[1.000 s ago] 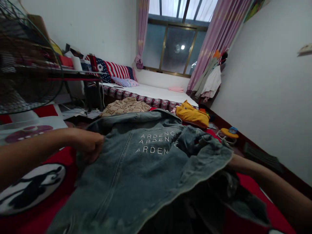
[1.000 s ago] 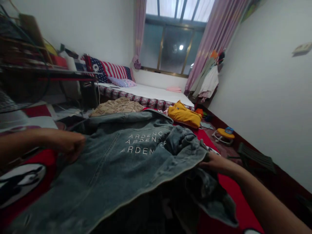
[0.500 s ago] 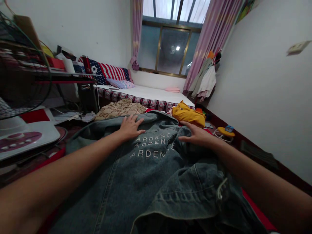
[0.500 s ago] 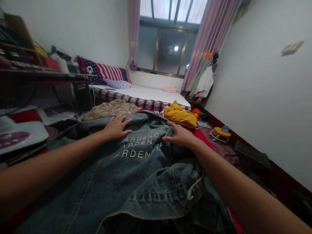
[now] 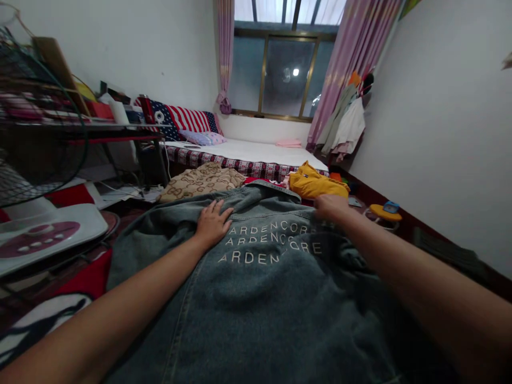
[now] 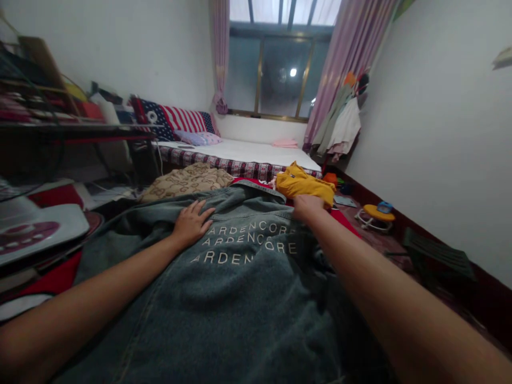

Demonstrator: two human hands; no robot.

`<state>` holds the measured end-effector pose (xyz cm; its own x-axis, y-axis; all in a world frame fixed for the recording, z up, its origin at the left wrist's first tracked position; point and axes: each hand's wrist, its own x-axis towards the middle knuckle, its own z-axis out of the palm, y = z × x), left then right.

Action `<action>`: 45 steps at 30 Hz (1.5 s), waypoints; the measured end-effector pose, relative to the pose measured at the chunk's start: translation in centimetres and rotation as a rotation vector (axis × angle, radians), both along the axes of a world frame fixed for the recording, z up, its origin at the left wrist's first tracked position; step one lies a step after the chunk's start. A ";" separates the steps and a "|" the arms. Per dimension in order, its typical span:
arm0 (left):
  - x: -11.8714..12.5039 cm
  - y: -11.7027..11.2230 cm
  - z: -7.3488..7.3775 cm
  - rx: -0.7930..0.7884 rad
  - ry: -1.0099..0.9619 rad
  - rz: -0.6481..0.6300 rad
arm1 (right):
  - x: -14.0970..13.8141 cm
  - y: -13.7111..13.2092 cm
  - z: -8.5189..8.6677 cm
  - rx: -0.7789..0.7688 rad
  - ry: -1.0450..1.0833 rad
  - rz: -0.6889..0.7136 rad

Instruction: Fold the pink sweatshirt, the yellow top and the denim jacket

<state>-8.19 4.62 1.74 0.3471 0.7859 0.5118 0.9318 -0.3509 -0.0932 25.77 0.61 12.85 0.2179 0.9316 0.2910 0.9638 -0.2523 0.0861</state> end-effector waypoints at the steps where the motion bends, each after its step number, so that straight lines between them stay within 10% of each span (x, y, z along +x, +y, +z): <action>1: 0.0 -0.2 0.1 0.001 0.003 0.008 | -1.0 0.4 -1.0 0.028 0.024 0.009; 7: 0.1 -0.3 1.4 0.020 0.004 0.180 | -3.5 0.2 -9.2 0.123 0.184 -0.116; 11: 0.6 -0.2 3.6 -0.139 0.009 0.153 | -3.0 0.2 -10.1 0.213 0.190 -0.087; 21: 4.2 -10.4 7.7 -0.865 0.036 -0.770 | -2.5 0.8 -9.8 0.340 0.327 -0.016; 24: 3.0 -7.3 10.2 -0.925 -0.097 -0.641 | -2.7 0.8 -9.8 0.300 0.301 -0.024; 27: 0.6 -1.6 11.8 -0.485 -0.113 -0.340 | -2.8 0.7 -9.7 0.293 0.285 -0.024; 32: -3.6 5.6 8.1 -0.426 0.222 0.024 | -2.9 0.7 -9.9 0.298 0.286 -0.026; 37: -4.6 8.0 4.1 -0.358 0.254 0.022 | -2.9 0.8 -10.0 0.300 0.288 -0.019; 45: -7.8 11.7 4.9 -0.240 0.319 -0.112 | -2.9 0.9 -10.4 0.323 0.278 -0.005</action>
<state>-16.03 16.35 6.60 0.5487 0.8183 0.1712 0.8244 -0.4954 -0.2740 22.90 1.53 2.44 0.3331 0.8010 0.4974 0.9380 -0.2280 -0.2611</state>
